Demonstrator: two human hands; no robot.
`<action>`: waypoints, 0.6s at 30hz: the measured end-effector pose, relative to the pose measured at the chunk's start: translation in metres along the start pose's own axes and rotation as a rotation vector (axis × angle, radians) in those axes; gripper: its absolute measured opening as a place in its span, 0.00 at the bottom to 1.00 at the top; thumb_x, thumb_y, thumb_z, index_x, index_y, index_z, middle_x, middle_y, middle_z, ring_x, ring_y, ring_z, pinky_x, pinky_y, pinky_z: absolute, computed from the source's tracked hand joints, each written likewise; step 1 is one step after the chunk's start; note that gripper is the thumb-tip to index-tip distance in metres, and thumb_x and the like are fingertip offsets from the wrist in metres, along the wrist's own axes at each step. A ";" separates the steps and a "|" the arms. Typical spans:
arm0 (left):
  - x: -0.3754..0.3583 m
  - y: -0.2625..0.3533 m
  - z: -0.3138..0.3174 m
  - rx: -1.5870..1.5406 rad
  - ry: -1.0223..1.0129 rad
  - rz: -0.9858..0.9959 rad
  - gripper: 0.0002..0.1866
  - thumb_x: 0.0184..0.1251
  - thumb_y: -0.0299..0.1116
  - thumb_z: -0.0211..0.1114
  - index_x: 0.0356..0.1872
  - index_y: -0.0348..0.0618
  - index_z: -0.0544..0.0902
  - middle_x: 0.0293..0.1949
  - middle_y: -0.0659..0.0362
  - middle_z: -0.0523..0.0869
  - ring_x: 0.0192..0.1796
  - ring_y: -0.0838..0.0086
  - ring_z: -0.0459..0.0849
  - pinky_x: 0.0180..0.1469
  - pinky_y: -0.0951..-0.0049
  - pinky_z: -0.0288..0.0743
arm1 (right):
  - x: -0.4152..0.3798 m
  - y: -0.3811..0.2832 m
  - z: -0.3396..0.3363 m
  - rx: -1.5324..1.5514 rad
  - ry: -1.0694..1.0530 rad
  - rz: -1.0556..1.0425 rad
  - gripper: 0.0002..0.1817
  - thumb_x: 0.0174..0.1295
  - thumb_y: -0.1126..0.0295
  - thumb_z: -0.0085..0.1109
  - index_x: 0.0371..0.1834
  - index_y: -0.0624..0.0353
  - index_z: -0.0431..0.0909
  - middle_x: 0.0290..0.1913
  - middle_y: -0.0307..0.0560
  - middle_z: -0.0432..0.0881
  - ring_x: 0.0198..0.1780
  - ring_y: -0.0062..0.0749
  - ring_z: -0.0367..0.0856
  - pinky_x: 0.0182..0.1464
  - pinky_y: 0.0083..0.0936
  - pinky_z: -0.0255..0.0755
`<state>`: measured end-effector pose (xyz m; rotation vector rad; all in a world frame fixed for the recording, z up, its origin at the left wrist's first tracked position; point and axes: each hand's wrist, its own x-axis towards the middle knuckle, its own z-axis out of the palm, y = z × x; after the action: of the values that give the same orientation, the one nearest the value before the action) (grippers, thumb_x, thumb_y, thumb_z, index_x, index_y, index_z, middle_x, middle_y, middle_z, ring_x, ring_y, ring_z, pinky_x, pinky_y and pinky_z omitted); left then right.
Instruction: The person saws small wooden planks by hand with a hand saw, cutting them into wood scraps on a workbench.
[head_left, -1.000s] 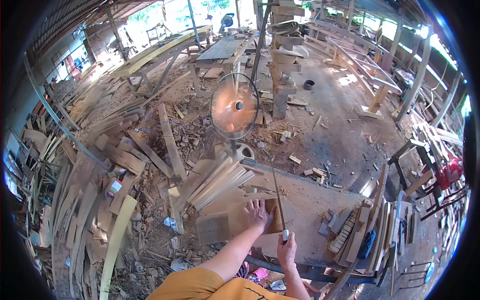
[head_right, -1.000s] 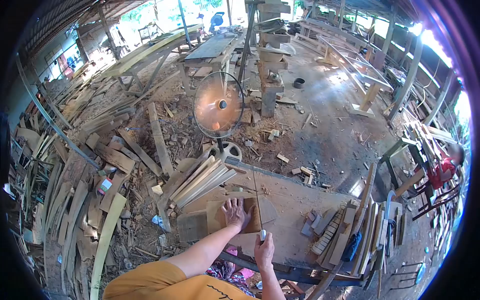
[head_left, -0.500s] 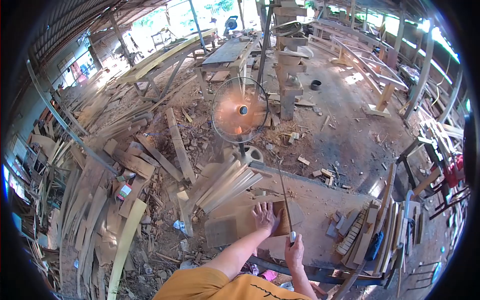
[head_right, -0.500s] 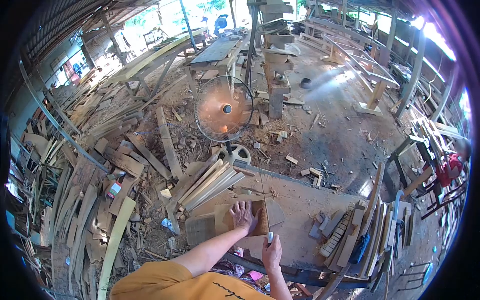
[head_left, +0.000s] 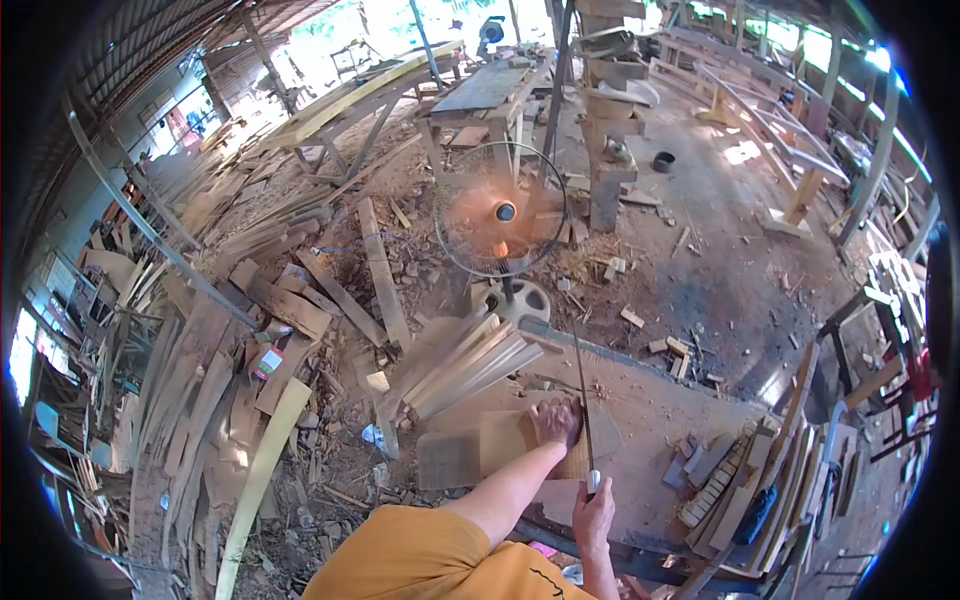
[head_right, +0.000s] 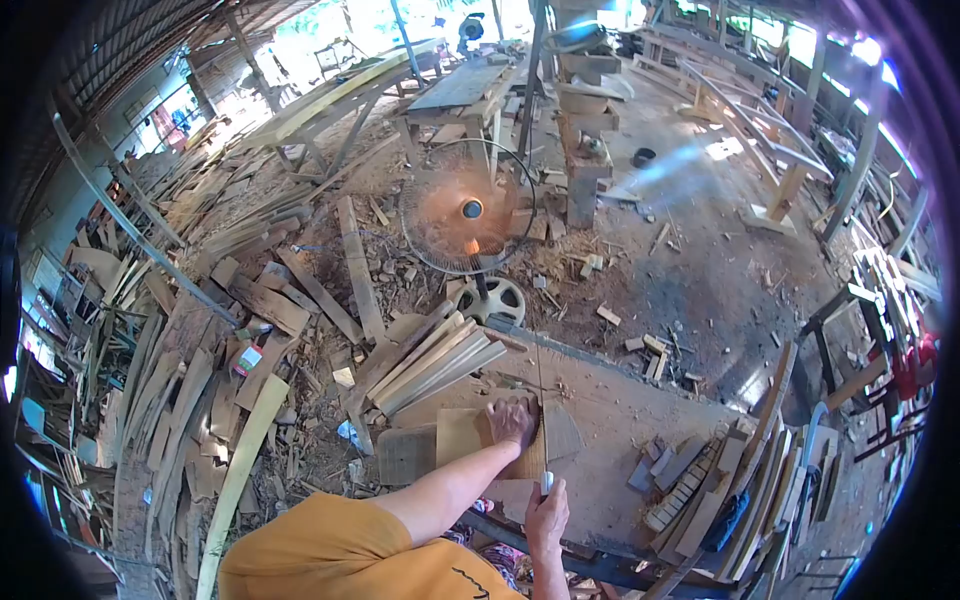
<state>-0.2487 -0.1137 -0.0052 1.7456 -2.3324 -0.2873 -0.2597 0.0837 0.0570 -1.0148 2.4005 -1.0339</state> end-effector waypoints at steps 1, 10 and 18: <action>0.002 -0.001 -0.001 0.007 -0.017 0.005 0.30 0.78 0.53 0.39 0.35 0.48 0.89 0.42 0.55 0.88 0.51 0.60 0.81 0.61 0.52 0.56 | 0.000 -0.003 0.000 -0.003 0.033 -0.028 0.14 0.66 0.66 0.60 0.42 0.65 0.68 0.33 0.68 0.78 0.37 0.68 0.78 0.36 0.54 0.71; 0.006 -0.044 0.068 0.271 0.294 0.109 0.21 0.70 0.40 0.47 0.27 0.44 0.88 0.31 0.49 0.88 0.39 0.58 0.86 0.61 0.52 0.62 | 0.000 -0.005 0.000 0.040 0.024 0.042 0.14 0.64 0.64 0.61 0.44 0.60 0.70 0.37 0.63 0.80 0.39 0.64 0.79 0.39 0.52 0.74; 0.002 0.009 -0.024 0.094 -0.176 -0.022 0.39 0.77 0.58 0.28 0.44 0.44 0.88 0.49 0.48 0.87 0.62 0.58 0.77 0.67 0.51 0.54 | -0.084 -0.009 -0.074 -0.017 -0.143 0.120 0.17 0.62 0.69 0.62 0.50 0.60 0.68 0.38 0.61 0.78 0.38 0.60 0.81 0.37 0.48 0.77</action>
<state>-0.2508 -0.1138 0.0201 1.8602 -2.4870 -0.3532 -0.2375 0.1771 0.1153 -0.9060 2.3258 -0.8705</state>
